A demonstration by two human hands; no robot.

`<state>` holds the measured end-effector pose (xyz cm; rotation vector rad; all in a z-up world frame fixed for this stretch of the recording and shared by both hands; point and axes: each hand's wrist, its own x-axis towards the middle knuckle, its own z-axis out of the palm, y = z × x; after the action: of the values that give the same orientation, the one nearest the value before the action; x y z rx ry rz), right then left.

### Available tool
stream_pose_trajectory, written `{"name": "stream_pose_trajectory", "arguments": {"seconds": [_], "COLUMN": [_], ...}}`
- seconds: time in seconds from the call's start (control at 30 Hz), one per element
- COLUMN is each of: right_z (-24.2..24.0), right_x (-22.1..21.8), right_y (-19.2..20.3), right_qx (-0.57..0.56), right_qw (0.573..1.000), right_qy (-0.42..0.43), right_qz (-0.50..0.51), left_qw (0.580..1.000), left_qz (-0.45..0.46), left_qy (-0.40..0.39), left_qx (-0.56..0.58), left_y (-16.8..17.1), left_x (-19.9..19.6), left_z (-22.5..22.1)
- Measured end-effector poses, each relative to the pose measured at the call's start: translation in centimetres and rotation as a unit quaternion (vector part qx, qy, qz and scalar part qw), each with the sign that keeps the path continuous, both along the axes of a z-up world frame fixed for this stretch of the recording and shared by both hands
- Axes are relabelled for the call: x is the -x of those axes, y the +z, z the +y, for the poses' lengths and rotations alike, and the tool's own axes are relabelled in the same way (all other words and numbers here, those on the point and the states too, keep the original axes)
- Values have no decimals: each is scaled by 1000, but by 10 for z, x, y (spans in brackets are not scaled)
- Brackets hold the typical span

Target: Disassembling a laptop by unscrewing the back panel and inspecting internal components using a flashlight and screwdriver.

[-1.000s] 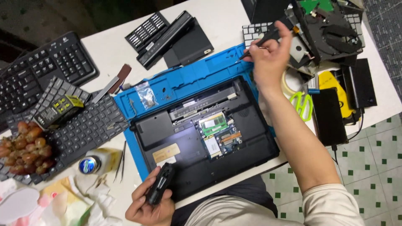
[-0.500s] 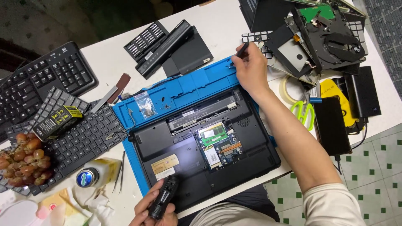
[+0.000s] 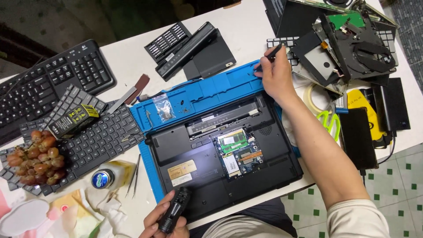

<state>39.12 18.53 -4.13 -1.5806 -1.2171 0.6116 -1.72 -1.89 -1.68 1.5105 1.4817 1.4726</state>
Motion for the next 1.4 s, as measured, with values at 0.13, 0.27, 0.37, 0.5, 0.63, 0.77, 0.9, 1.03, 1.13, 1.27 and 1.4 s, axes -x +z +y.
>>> {"name": "stream_pose_trajectory", "arguments": {"seconds": [0.13,0.27,0.37,0.5,0.63,0.77,0.9,1.03,1.13,1.27,1.4], "right_z": [1,3,3,4,5,6,6,7,7,6,6], "right_x": [1,-2,-5,-5,0,3,7,6,10,14,11], "right_y": [9,11,10,12,19,23,28,21,24,29,29], "right_qx": [10,9,11,31,50,70,65,28,26,43,38], "right_qw": [1000,1000,999,996,994,992,995,997,997,997,997], "right_qy": [3,-6,-1,14,7,10,3,14,14,11,11], "right_qz": [2,20,46,87,96,104,75,69,69,58,71], "left_qw": [1000,999,999,999,998,998,998,998,998,997,997], "left_qz": [-12,1,-8,1,1,-6,9,1,4,41,49], "left_qy": [-3,-3,7,22,29,31,33,31,38,45,56], "left_qx": [-22,-32,-53,-36,-48,-52,-48,-55,-51,-42,-20], "left_y": [-7,-7,-10,-5,-10,-12,-6,-6,-8,-5,-12], "left_x": [5,9,9,8,10,14,15,14,15,18,24], "left_z": [1,2,5,4,5,3,4,5,5,4,-1]}}
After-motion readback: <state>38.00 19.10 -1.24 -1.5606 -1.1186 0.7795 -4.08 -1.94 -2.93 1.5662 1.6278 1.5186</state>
